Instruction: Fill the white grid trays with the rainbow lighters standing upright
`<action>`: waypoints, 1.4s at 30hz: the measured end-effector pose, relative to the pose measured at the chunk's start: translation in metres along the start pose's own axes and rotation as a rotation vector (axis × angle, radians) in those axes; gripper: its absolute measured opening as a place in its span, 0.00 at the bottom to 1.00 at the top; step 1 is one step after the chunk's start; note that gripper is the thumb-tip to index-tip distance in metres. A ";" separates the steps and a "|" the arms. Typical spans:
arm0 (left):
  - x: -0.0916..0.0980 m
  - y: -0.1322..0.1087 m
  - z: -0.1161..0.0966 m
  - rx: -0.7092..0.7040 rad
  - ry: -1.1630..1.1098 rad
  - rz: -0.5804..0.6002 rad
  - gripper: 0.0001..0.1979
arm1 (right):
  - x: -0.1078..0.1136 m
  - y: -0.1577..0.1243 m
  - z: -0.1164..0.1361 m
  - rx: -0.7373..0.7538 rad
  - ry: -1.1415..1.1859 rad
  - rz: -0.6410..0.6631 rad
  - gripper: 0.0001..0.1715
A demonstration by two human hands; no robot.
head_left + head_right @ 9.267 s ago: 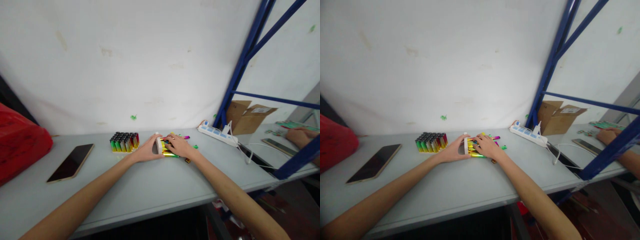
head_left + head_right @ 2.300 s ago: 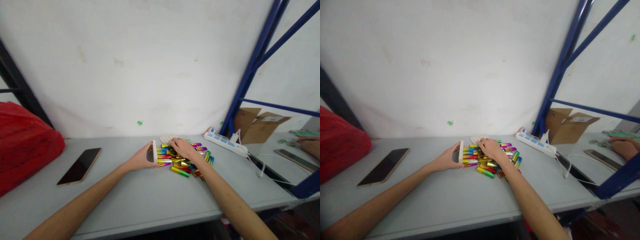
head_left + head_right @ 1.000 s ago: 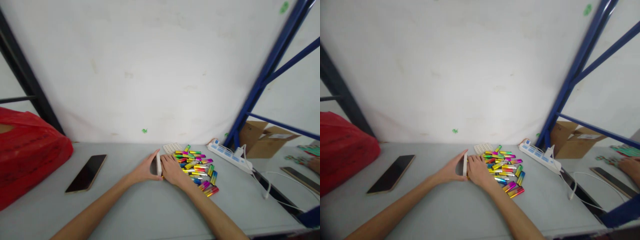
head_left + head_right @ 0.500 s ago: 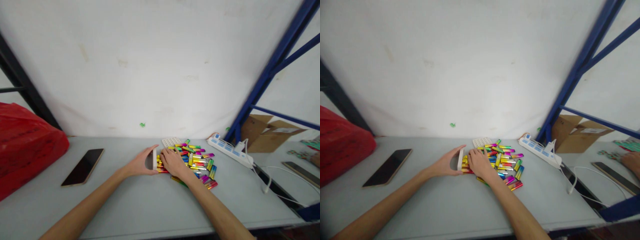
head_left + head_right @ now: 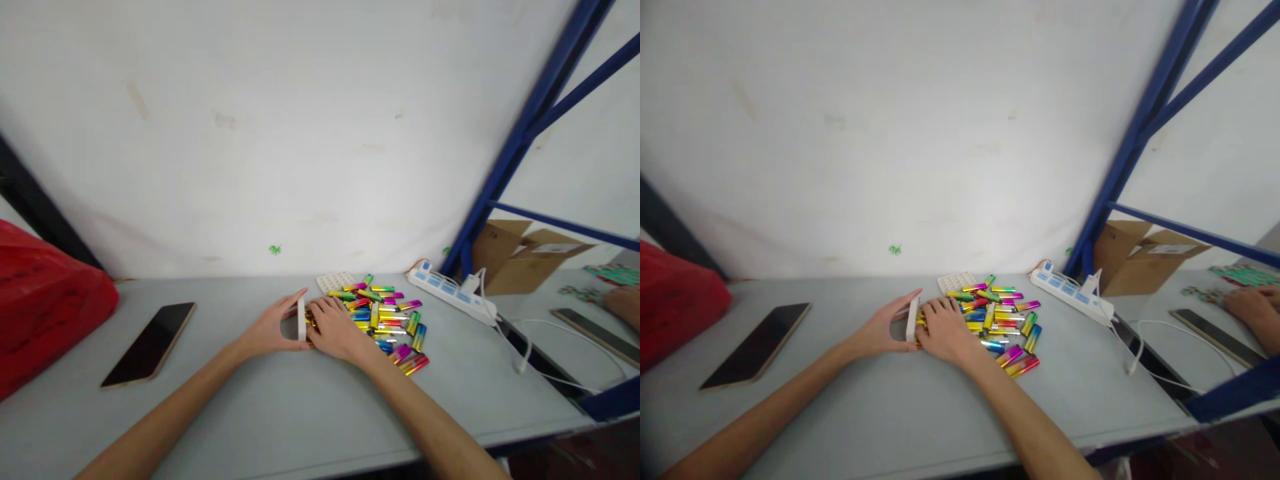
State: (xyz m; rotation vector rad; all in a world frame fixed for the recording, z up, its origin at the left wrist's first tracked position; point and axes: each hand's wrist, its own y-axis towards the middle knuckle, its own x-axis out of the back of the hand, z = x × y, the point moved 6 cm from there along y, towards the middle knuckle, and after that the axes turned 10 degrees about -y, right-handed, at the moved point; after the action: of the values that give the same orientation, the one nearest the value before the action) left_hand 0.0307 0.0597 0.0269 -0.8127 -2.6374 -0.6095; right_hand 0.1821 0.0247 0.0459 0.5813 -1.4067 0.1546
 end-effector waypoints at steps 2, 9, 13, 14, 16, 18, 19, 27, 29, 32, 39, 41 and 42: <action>-0.001 0.000 0.000 0.011 0.001 -0.009 0.59 | -0.001 0.000 0.000 -0.006 -0.012 0.005 0.19; -0.001 0.001 -0.002 0.003 -0.026 -0.042 0.56 | -0.001 0.000 0.001 0.006 -0.091 0.008 0.19; -0.002 0.002 -0.001 -0.018 -0.010 -0.036 0.55 | -0.001 -0.001 -0.002 0.001 -0.095 0.007 0.20; -0.002 0.003 -0.001 -0.025 -0.001 -0.033 0.55 | -0.001 -0.001 -0.003 0.001 -0.093 0.007 0.20; -0.002 0.004 -0.002 -0.038 0.023 -0.030 0.54 | 0.000 -0.002 -0.004 -0.004 -0.091 0.003 0.20; -0.001 0.004 -0.004 -0.049 0.078 -0.035 0.54 | 0.000 -0.002 -0.004 -0.016 -0.096 -0.001 0.20; 0.000 0.004 -0.005 -0.053 0.118 -0.037 0.54 | 0.001 -0.002 -0.004 -0.021 -0.100 -0.003 0.20; 0.006 0.003 -0.010 -0.042 0.281 -0.016 0.53 | -0.005 0.000 -0.006 -0.022 -0.133 -0.008 0.20; 0.010 0.002 -0.010 -0.034 0.259 -0.001 0.53 | -0.006 0.000 -0.008 -0.014 -0.135 -0.003 0.19; 0.018 0.000 -0.013 -0.020 0.237 0.048 0.53 | -0.005 -0.001 -0.012 -0.011 -0.134 0.014 0.18; 0.032 -0.004 -0.010 0.010 0.170 0.117 0.50 | 0.002 -0.003 -0.008 0.034 -0.059 0.015 0.22; 0.030 -0.004 -0.007 0.021 0.074 0.094 0.52 | 0.004 -0.005 0.001 0.100 -0.023 -0.001 0.22; 0.028 -0.004 -0.005 0.028 0.021 0.079 0.52 | 0.004 -0.005 0.006 0.137 -0.006 0.000 0.21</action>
State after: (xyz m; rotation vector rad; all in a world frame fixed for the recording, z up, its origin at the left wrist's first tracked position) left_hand 0.0070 0.0670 0.0419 -0.8926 -2.5755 -0.5567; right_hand 0.1795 0.0166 0.0482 0.6948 -1.4094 0.2509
